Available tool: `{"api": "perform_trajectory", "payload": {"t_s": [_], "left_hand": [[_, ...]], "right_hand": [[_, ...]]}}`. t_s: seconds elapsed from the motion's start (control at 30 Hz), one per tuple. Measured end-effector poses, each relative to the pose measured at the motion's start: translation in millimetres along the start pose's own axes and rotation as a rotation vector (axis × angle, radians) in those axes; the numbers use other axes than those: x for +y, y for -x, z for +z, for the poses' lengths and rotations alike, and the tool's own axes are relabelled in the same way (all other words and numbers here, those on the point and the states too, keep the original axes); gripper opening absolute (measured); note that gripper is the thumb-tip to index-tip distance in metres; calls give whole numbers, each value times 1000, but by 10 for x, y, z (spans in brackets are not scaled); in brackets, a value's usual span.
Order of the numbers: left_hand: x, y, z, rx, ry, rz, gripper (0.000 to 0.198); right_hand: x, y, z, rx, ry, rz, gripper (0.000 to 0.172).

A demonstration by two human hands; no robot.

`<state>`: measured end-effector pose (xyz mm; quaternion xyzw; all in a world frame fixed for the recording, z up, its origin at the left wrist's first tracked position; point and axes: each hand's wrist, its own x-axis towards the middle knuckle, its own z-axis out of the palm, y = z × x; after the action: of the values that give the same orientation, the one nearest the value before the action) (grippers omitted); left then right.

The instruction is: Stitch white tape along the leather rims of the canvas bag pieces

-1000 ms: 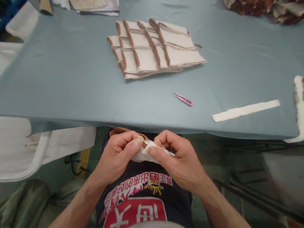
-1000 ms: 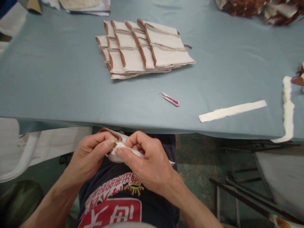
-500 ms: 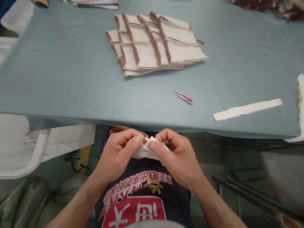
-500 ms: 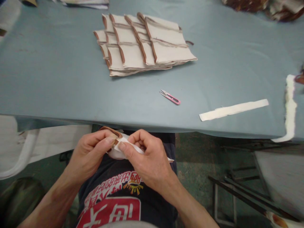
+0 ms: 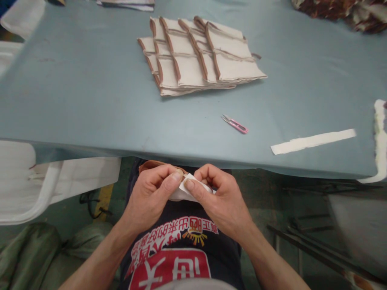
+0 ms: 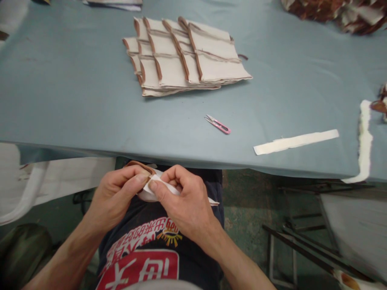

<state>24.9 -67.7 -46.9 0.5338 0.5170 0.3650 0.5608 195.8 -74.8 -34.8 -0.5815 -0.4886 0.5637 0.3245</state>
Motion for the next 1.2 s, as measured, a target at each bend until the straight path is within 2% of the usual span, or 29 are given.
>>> {"api": "perform_trajectory", "payload": {"t_s": [0.23,0.5,0.73,0.87,1.03,1.2], "left_hand": [[-3,4,3,-9,-9,-29,30],[-91,-11,-12,-44,18,-58,35],[-272,4,49,-81,219,-171,44],[-318,13,50,-75,254,-208,45],[-331,20,41,-76,238,-200,44],[-302,4,25,-70,185,-123,52]], "right_hand": [[42,-5,-1,-12,39,40,29],[155,-127,-51,-164,-46,91,36],[285,-147,-9,-133,-59,-17,31],[311,-173,1,-144,-89,-19,33],[327,-218,-23,-199,-143,10,35],[323,-224,-28,-222,-163,35,37]]}}
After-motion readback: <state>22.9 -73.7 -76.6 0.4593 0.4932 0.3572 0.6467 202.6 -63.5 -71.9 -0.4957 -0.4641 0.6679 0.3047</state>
